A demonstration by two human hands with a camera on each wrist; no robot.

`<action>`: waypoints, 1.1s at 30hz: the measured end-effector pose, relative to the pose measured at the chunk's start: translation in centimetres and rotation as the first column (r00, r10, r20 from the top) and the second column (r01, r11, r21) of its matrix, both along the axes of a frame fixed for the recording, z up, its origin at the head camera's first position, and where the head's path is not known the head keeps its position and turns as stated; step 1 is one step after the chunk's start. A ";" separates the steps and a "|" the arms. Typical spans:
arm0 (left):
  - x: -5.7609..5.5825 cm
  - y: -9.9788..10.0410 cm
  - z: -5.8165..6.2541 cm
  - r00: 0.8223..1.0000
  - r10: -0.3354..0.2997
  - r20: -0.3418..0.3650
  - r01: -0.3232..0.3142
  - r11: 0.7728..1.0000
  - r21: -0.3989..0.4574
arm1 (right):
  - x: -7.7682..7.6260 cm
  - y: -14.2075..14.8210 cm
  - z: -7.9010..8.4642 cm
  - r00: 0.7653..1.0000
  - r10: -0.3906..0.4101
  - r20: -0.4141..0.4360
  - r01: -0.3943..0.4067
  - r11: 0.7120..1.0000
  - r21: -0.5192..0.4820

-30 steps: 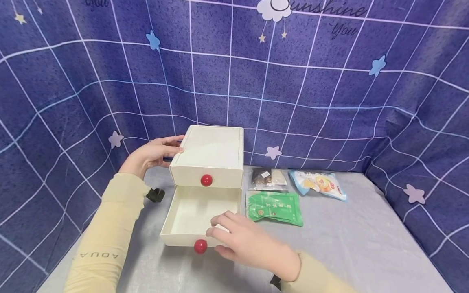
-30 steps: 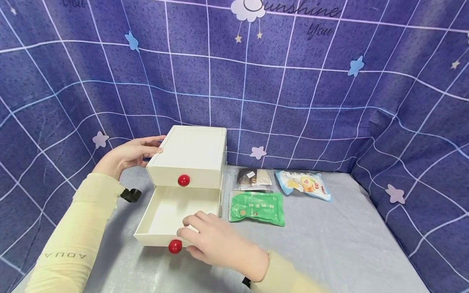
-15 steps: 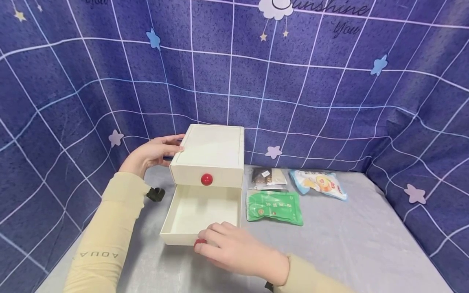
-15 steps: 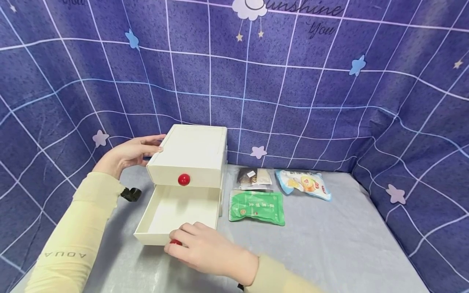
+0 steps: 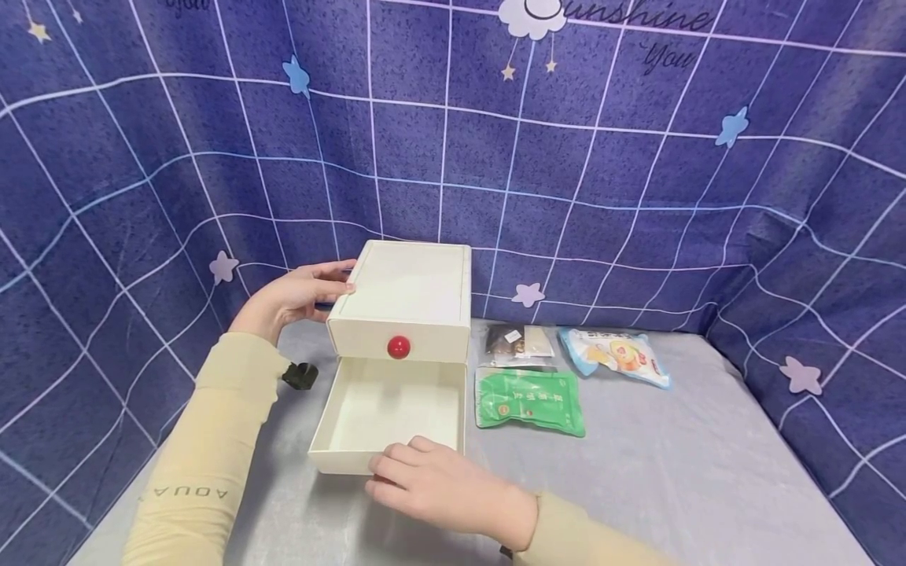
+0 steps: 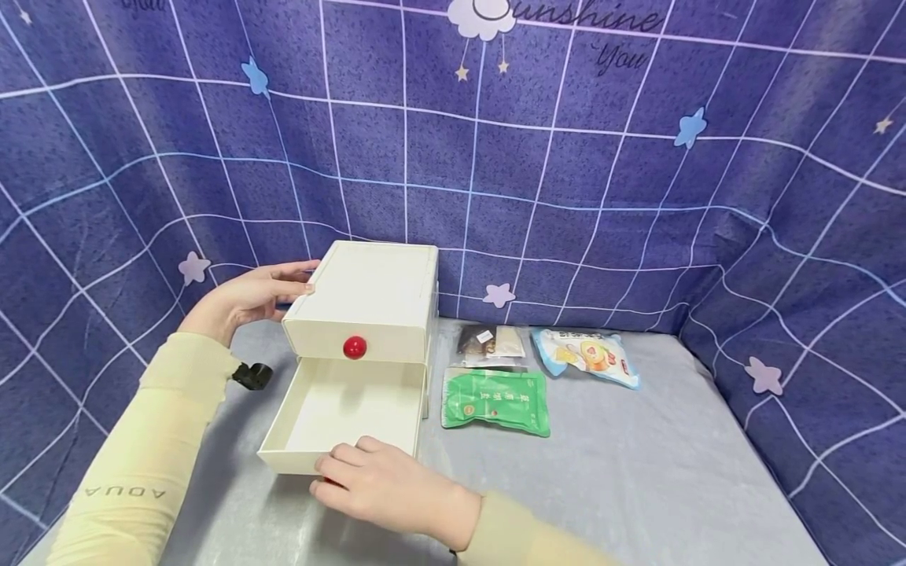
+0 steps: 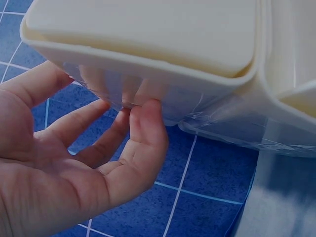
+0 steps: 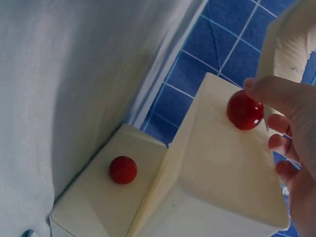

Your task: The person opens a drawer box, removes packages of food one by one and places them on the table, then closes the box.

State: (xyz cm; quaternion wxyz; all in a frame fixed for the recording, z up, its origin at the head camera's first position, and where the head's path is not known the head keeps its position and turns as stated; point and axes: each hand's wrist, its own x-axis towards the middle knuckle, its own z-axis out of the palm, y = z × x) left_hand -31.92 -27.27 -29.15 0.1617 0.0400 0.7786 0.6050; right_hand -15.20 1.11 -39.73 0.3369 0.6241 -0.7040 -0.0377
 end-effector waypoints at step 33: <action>0.9 0.3 0.2 1.000 0.020 0.013 -0.019 1.000 -0.017 | -0.3 0.3 0.2 0.983 -0.007 -0.183 0.010 1.000 0.015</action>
